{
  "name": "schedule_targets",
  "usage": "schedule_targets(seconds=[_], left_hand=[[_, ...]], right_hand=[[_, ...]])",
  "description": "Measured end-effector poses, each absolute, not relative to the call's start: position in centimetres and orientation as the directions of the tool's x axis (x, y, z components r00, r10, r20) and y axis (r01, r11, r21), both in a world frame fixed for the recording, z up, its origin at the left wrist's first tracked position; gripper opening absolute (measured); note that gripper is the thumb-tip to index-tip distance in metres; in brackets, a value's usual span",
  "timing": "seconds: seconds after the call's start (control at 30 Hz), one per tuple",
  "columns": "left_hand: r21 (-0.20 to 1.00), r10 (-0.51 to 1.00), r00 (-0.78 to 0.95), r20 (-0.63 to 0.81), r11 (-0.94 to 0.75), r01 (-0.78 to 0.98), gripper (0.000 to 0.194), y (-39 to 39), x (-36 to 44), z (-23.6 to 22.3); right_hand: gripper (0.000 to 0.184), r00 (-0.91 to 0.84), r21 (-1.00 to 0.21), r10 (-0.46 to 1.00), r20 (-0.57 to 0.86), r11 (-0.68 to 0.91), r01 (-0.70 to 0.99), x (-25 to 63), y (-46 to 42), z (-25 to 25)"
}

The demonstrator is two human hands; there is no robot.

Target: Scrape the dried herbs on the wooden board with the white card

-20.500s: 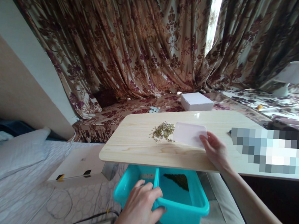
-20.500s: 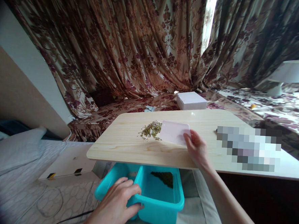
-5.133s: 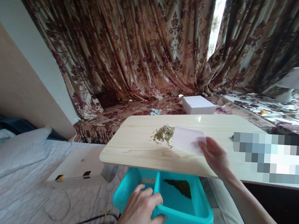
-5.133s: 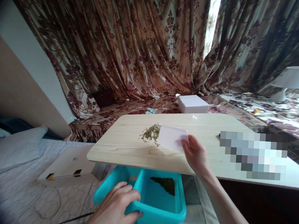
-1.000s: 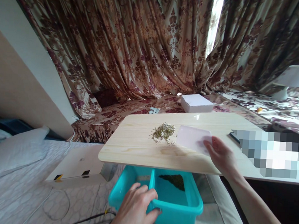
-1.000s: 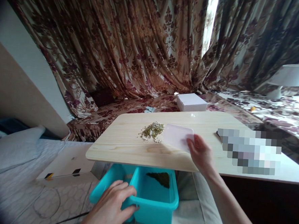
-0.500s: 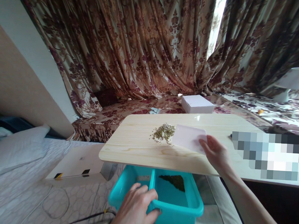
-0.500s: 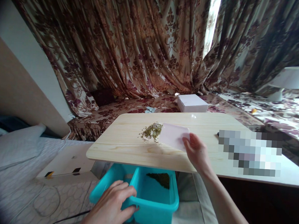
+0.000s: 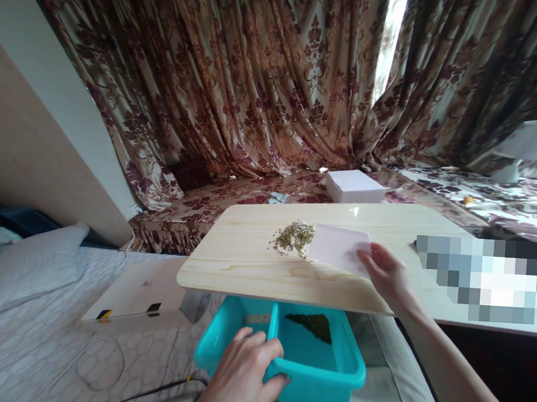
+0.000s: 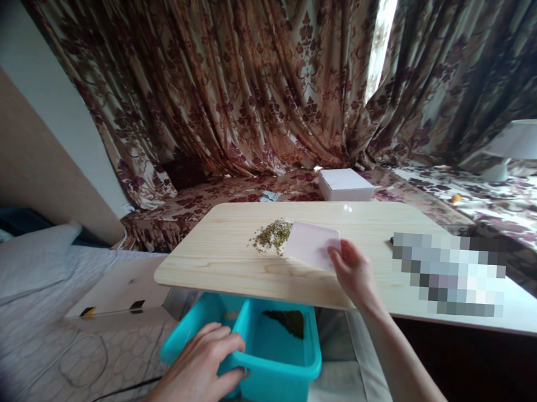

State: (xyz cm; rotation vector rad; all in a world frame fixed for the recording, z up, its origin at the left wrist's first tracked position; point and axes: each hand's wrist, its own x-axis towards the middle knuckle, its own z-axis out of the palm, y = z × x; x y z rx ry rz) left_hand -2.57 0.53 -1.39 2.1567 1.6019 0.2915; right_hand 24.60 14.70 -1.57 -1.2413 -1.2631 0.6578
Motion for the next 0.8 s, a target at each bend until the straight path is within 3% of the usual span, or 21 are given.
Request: schedule_targets(seconds=[0.8], left_hand=[[0.473, 0.949, 0.302, -0.089, -0.226, 0.852, 0.009, 0.5, -2.4, -0.9]], right_hand=[[0.016, 0.223, -0.922, 0.911, 0.347, 0.288, 0.258, 24.2, 15.4, -1.6]])
